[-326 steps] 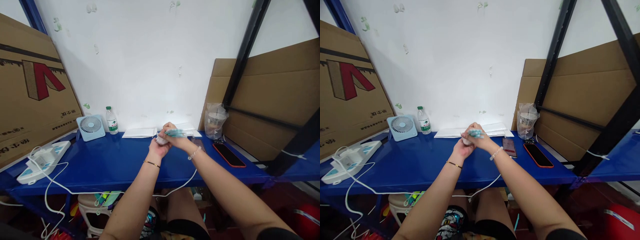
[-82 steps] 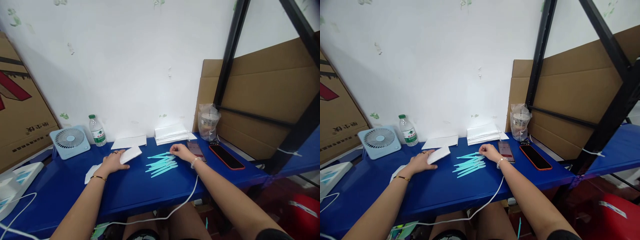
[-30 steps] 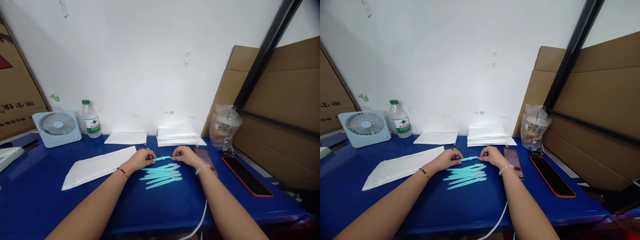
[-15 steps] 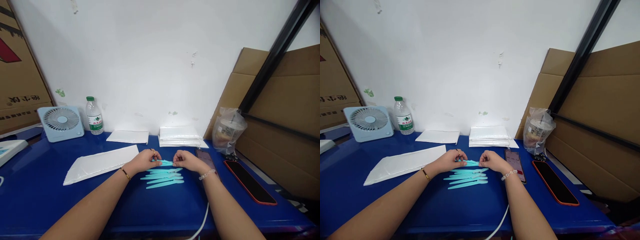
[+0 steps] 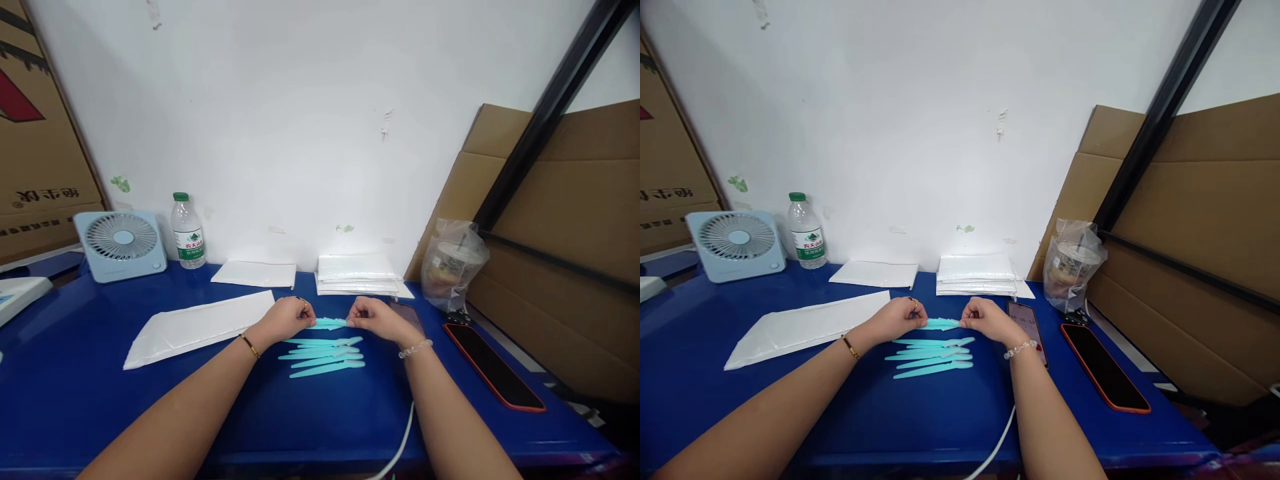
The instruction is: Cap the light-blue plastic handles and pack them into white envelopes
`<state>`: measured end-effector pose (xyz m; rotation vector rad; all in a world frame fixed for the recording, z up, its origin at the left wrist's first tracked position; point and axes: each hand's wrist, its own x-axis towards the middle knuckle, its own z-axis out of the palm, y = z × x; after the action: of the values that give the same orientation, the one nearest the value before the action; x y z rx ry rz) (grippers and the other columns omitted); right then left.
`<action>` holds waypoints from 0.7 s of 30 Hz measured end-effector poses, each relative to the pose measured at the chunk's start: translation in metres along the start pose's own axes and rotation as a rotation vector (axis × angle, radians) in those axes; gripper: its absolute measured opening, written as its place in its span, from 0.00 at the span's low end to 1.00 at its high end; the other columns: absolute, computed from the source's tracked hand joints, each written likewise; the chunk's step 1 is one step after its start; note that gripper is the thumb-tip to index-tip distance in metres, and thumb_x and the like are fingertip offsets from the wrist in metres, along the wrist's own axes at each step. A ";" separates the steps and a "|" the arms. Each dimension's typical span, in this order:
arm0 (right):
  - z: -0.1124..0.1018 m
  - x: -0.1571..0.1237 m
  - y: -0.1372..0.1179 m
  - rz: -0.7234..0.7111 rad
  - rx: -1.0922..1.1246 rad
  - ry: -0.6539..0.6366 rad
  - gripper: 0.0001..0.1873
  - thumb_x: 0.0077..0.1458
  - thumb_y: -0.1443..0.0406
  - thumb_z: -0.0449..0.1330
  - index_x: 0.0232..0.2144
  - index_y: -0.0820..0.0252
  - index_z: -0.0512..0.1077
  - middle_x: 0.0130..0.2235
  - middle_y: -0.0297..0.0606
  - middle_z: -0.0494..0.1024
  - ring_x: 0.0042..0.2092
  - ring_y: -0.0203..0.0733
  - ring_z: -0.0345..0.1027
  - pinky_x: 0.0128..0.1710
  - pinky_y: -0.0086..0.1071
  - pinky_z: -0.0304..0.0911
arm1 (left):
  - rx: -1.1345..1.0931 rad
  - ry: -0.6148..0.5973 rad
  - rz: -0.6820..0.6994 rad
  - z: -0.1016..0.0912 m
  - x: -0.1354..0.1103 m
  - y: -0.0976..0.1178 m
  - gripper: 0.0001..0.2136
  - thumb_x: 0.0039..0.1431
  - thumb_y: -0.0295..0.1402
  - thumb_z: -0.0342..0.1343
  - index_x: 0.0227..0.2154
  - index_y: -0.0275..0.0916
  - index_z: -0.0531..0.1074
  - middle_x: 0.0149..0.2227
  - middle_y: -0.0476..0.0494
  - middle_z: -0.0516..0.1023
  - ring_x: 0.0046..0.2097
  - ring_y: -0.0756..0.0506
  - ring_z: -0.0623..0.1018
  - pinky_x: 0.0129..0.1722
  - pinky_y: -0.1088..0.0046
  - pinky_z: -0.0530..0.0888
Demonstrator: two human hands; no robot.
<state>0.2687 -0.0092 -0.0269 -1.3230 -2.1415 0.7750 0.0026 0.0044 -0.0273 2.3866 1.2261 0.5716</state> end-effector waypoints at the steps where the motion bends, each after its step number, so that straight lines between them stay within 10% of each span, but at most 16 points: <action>1: -0.002 0.000 0.003 0.012 0.003 0.018 0.10 0.47 0.58 0.62 0.26 0.61 0.71 0.29 0.35 0.72 0.30 0.36 0.64 0.29 0.29 0.59 | 0.006 0.000 -0.018 -0.002 0.000 -0.003 0.09 0.50 0.38 0.53 0.27 0.42 0.76 0.29 0.48 0.77 0.31 0.47 0.72 0.29 0.75 0.63; 10: 0.000 -0.001 0.001 0.062 -0.019 0.030 0.11 0.45 0.58 0.63 0.27 0.61 0.73 0.30 0.37 0.73 0.31 0.38 0.66 0.29 0.29 0.60 | 0.001 0.039 0.055 0.005 0.001 -0.016 0.18 0.48 0.43 0.57 0.43 0.45 0.73 0.41 0.44 0.74 0.44 0.42 0.71 0.39 0.72 0.67; 16: 0.012 -0.001 -0.020 -0.098 -0.059 -0.201 0.11 0.44 0.57 0.65 0.26 0.58 0.75 0.31 0.34 0.68 0.30 0.35 0.62 0.28 0.27 0.58 | -0.023 0.005 0.041 0.012 -0.001 -0.011 0.14 0.50 0.43 0.55 0.37 0.43 0.75 0.35 0.46 0.73 0.36 0.46 0.72 0.34 0.74 0.66; 21: 0.015 0.000 -0.019 -0.087 -0.014 -0.079 0.10 0.47 0.58 0.63 0.26 0.60 0.72 0.31 0.34 0.68 0.31 0.35 0.62 0.29 0.27 0.59 | -0.099 -0.028 0.105 0.008 -0.004 0.007 0.14 0.54 0.45 0.51 0.34 0.42 0.75 0.34 0.47 0.75 0.35 0.48 0.72 0.31 0.75 0.66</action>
<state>0.2470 -0.0192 -0.0245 -1.2156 -2.2546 0.7903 0.0091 -0.0041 -0.0311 2.3780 1.0411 0.6140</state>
